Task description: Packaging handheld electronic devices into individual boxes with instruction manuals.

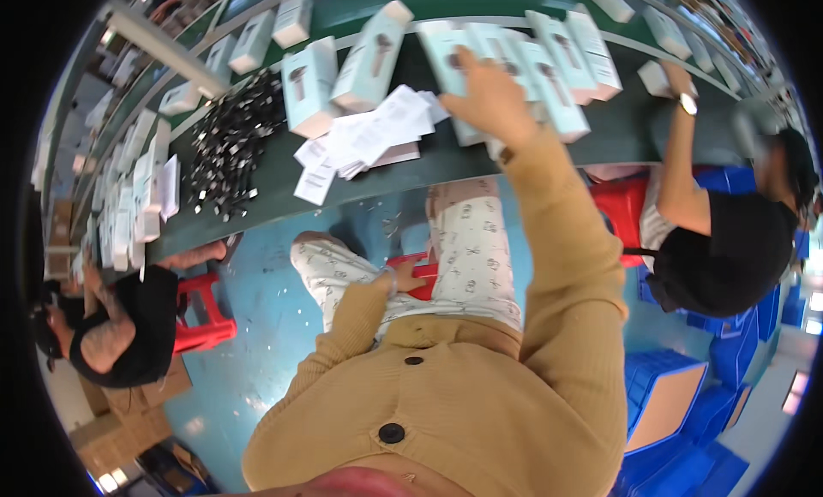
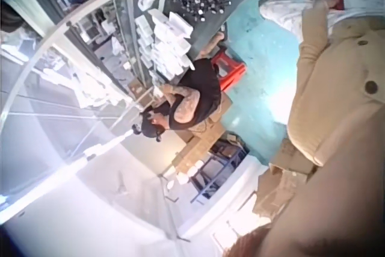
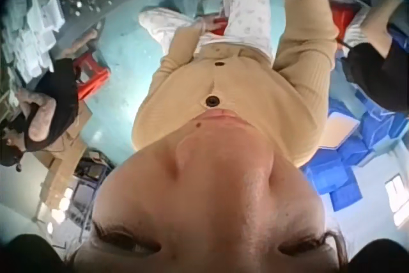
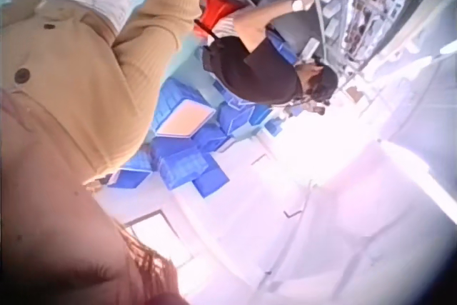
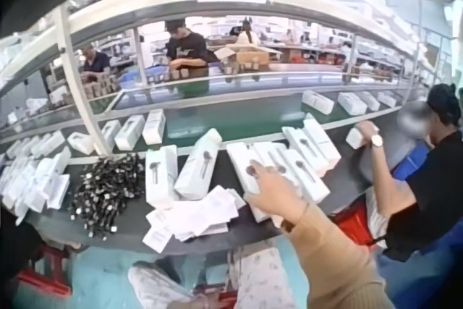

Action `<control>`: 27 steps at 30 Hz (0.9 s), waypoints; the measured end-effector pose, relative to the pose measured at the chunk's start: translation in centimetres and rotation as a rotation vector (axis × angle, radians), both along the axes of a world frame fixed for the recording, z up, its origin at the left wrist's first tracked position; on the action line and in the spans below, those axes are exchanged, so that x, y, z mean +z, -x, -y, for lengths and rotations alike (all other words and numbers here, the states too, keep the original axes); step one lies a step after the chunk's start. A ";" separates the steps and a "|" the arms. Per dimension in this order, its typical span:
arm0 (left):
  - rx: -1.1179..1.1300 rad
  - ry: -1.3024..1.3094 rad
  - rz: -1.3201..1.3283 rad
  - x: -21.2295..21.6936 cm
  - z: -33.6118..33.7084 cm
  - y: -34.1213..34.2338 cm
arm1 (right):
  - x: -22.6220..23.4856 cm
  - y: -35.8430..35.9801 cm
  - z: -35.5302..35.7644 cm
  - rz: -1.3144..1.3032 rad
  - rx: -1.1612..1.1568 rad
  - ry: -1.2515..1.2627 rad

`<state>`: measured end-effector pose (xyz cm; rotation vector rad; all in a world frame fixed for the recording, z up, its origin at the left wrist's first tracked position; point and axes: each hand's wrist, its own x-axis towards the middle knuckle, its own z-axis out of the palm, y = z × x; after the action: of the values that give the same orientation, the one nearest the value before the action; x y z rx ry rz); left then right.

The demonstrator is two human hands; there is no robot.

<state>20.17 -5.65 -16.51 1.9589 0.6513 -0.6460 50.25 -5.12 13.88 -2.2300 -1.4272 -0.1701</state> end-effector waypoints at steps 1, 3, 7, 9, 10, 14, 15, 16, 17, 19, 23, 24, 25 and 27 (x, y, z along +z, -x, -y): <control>-0.081 0.007 -0.064 -0.9 -0.3 0.2 | 0.8 0.1 0.1 0.052 -0.026 0.052; -0.249 -0.055 -0.091 -0.1 -0.5 0.1 | 0.5 -1.1 0.5 0.110 -0.135 0.142; -0.385 -0.087 -0.094 1.5 -3.3 7.4 | -0.5 -4.2 1.7 0.343 -0.262 0.270; -0.382 -0.100 -0.068 1.1 -5.9 14.4 | 0.0 -3.6 0.4 0.387 -0.248 0.209; -0.377 -0.106 -0.048 0.5 -6.4 13.9 | -0.3 -3.9 -1.1 0.298 -0.160 0.065; -0.364 -0.085 0.010 -0.7 -3.0 -0.8 | 0.5 0.8 -11.8 -0.527 0.002 -0.073; -0.370 -0.080 0.013 -0.2 -1.3 -1.8 | -0.1 1.2 -13.6 -0.615 0.012 -0.034; -0.386 -0.080 0.014 0.4 -0.5 -1.1 | -0.4 1.7 -15.0 -0.700 -0.020 0.026; -0.404 -0.082 0.014 0.5 -1.4 0.4 | 0.5 2.1 -15.9 -0.668 -0.054 0.140; -0.449 -0.091 0.028 1.3 -3.2 1.2 | 0.1 2.1 -16.4 -0.768 -0.083 0.072; -0.560 -0.123 0.082 2.6 -11.8 5.5 | 4.9 4.7 -16.0 -0.752 -0.128 -0.041; -0.590 -0.136 0.105 2.2 -18.2 7.1 | 5.8 5.5 -15.2 -0.594 -0.123 -0.111; -0.613 -0.151 0.127 1.4 -26.1 8.6 | 6.6 6.4 -14.5 -0.435 -0.111 -0.176; -0.641 -0.192 0.158 -0.3 -43.2 11.2 | 7.5 8.2 -13.2 -0.157 -0.041 -0.250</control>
<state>8.94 37.54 -16.82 2.3854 -0.0330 -0.8173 42.05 8.05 21.38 -2.0219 -1.2071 -0.1724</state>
